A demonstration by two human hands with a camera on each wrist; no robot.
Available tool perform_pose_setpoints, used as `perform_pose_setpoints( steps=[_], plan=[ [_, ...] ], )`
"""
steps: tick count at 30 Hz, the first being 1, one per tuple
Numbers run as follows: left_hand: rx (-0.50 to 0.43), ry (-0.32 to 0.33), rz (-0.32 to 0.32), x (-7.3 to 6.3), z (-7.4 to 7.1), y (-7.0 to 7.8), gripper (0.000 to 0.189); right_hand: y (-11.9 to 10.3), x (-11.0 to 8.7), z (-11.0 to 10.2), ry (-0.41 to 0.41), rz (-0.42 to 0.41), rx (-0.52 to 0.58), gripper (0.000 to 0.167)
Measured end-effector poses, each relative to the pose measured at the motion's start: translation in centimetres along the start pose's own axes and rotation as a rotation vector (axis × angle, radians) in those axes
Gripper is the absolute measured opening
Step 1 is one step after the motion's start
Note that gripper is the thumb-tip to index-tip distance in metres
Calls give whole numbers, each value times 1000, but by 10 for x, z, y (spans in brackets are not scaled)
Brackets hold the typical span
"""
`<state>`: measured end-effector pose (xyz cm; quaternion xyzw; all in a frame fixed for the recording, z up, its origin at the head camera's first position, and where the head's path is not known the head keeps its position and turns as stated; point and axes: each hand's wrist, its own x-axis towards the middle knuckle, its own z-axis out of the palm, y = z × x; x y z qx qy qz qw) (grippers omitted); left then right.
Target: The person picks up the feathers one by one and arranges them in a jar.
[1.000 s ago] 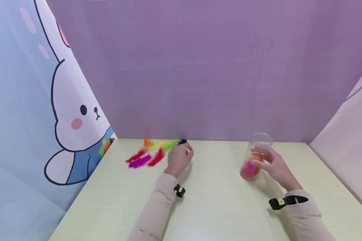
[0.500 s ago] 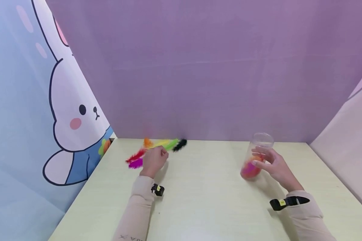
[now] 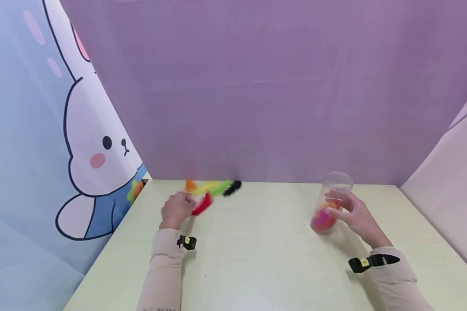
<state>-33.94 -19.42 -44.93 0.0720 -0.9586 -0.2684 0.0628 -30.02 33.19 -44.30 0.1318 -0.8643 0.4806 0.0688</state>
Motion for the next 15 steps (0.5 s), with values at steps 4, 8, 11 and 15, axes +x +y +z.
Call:
perform_pose_setpoints(
  steps=[4,8,11,15],
  plan=[
    [14,-61,-49,-1,-6,-7,31,1,0,0,1,-14,12,62],
    [27,-115,-83,-3,-7,-11,20,-2,-1,0,-1,-7,8,62],
    [45,-141,-99,-3,-5,-12,16,-5,-2,-1,-3,3,2,63],
    [75,-157,-115,-3,1,-11,22,-8,-3,-1,0,11,-2,64]
  ],
)
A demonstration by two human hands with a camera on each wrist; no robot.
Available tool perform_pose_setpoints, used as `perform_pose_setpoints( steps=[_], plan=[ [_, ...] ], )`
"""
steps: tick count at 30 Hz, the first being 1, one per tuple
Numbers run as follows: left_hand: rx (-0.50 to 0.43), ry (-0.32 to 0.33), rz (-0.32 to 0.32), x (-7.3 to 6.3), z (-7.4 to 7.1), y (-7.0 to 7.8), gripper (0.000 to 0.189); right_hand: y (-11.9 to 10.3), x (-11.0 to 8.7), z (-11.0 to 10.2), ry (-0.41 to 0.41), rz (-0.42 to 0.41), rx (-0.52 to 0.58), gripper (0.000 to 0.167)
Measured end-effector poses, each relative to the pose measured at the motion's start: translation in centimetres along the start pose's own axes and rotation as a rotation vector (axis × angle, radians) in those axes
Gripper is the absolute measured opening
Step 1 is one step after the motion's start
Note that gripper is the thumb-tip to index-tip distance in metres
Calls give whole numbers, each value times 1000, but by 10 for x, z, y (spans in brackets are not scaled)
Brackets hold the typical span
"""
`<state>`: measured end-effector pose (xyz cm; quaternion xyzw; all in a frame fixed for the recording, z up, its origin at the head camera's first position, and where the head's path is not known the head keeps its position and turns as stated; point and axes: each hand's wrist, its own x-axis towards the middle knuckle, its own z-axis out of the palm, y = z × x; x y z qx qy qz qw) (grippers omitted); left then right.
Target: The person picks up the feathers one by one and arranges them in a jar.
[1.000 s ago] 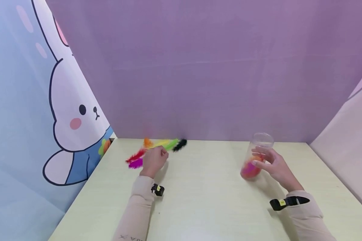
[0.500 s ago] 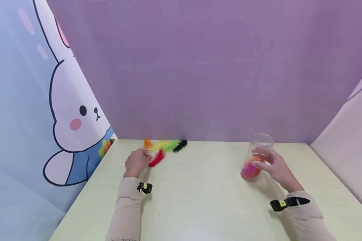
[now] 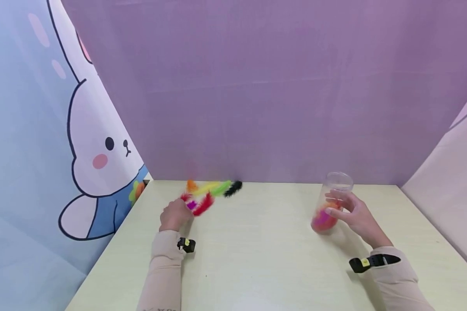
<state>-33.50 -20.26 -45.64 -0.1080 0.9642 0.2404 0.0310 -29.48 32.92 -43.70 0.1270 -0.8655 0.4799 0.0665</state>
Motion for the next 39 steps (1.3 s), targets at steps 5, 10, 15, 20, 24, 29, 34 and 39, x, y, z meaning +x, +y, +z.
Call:
perform_pose_setpoints(
  steps=[5,10,15,20,24,29,34,39],
  plan=[
    [31,30,-23,-1,8,4,22,2,1,0,-2,-16,17,64],
    [44,59,-28,-2,10,7,26,2,1,0,-1,-10,13,64],
    [33,82,-16,-2,8,8,24,1,1,-1,-8,13,2,65],
    [-2,99,38,-1,2,10,16,1,1,-1,-12,24,-1,65],
    [-29,119,80,-4,-7,15,28,1,1,-1,-12,21,1,64],
    [-59,143,129,-12,-16,24,24,2,1,-1,-8,11,5,65],
    [-70,179,178,-20,-23,33,21,3,2,-1,-7,14,0,67],
    [-72,230,200,-26,-28,41,43,2,2,-1,-8,18,-11,68]
  ],
)
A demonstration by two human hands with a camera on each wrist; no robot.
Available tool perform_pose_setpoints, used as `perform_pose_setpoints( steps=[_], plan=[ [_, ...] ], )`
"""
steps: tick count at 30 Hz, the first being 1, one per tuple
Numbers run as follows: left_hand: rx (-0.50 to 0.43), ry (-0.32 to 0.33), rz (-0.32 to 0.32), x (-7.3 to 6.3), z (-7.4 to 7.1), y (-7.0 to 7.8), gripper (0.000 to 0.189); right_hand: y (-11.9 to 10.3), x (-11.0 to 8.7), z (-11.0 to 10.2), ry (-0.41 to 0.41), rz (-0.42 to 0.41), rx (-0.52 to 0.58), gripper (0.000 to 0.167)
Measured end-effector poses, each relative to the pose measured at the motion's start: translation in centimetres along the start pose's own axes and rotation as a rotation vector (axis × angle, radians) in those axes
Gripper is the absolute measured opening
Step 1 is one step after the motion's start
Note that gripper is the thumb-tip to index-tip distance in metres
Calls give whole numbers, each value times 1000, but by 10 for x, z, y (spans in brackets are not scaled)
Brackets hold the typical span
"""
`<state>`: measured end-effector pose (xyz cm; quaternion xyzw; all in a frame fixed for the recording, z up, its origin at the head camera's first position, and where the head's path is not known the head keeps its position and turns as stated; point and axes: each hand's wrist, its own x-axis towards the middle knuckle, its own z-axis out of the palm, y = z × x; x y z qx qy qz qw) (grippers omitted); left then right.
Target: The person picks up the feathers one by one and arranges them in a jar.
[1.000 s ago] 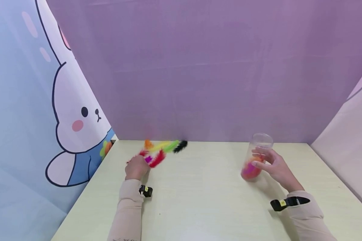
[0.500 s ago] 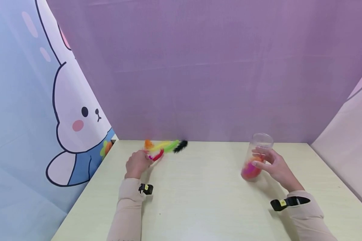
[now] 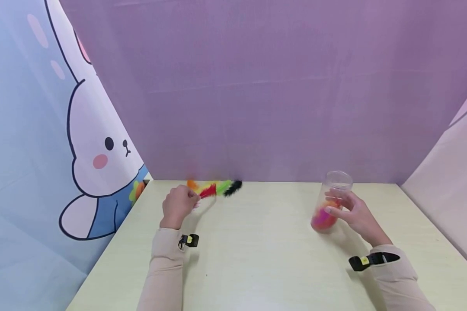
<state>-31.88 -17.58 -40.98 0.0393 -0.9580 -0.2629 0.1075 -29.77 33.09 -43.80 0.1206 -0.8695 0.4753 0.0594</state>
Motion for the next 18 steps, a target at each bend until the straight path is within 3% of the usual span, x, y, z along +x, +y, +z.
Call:
perform_pose_setpoints(
  steps=[6,13,18],
  plan=[
    [-12,5,23,-3,-5,10,47,-1,0,0,0,6,-8,68],
    [-40,30,69,-7,-8,22,18,-1,0,-1,-2,16,-20,68],
    [-48,25,90,-9,-6,30,19,-1,0,-1,-5,18,-9,68]
  ],
)
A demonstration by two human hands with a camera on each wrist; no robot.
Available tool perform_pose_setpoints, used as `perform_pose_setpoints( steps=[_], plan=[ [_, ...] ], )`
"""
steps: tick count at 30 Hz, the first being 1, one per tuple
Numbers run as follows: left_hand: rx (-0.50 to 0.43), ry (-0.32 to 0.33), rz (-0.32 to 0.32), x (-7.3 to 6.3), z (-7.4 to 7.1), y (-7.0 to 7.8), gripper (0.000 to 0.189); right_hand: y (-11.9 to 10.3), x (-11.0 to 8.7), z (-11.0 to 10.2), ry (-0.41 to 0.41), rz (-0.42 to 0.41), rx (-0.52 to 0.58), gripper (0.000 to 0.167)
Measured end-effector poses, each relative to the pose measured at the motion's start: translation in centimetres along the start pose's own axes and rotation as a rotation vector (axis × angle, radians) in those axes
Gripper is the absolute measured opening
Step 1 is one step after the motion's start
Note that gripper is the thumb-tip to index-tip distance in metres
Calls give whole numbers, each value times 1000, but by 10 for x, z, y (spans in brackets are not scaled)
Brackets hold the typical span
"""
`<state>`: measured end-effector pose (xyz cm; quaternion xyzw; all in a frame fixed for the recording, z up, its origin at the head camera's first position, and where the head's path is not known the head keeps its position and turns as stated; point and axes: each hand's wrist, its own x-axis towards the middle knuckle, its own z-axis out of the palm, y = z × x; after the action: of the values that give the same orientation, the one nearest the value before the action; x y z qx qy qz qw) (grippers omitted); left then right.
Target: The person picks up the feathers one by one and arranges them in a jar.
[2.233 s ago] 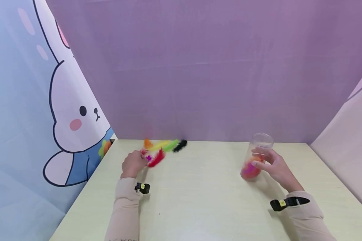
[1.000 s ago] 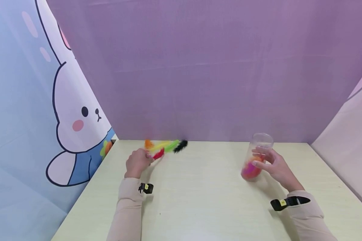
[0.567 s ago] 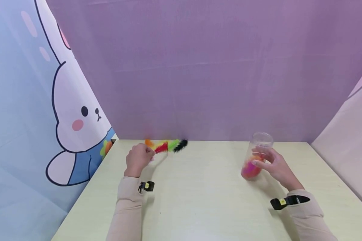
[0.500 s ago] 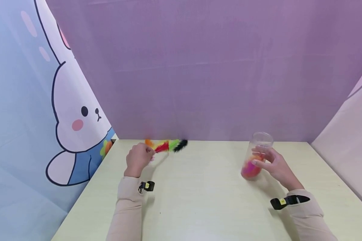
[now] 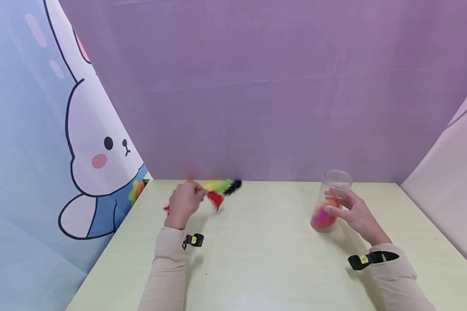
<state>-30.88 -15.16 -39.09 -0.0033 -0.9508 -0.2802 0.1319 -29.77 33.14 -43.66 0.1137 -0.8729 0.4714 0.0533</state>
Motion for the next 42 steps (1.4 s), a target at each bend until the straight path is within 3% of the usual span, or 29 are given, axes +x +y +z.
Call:
perform_pose_setpoints(
  steps=[18,30,36,42],
  plan=[
    [-37,133,133,-2,17,27,21,1,-2,1,12,-21,13,67],
    [-320,183,165,-8,21,53,19,-2,-3,2,12,-2,11,65],
    [-488,172,157,-11,24,67,19,-1,-4,2,9,-5,16,65],
    [-585,168,175,-10,28,85,19,-2,-4,2,6,-13,27,66]
  ],
)
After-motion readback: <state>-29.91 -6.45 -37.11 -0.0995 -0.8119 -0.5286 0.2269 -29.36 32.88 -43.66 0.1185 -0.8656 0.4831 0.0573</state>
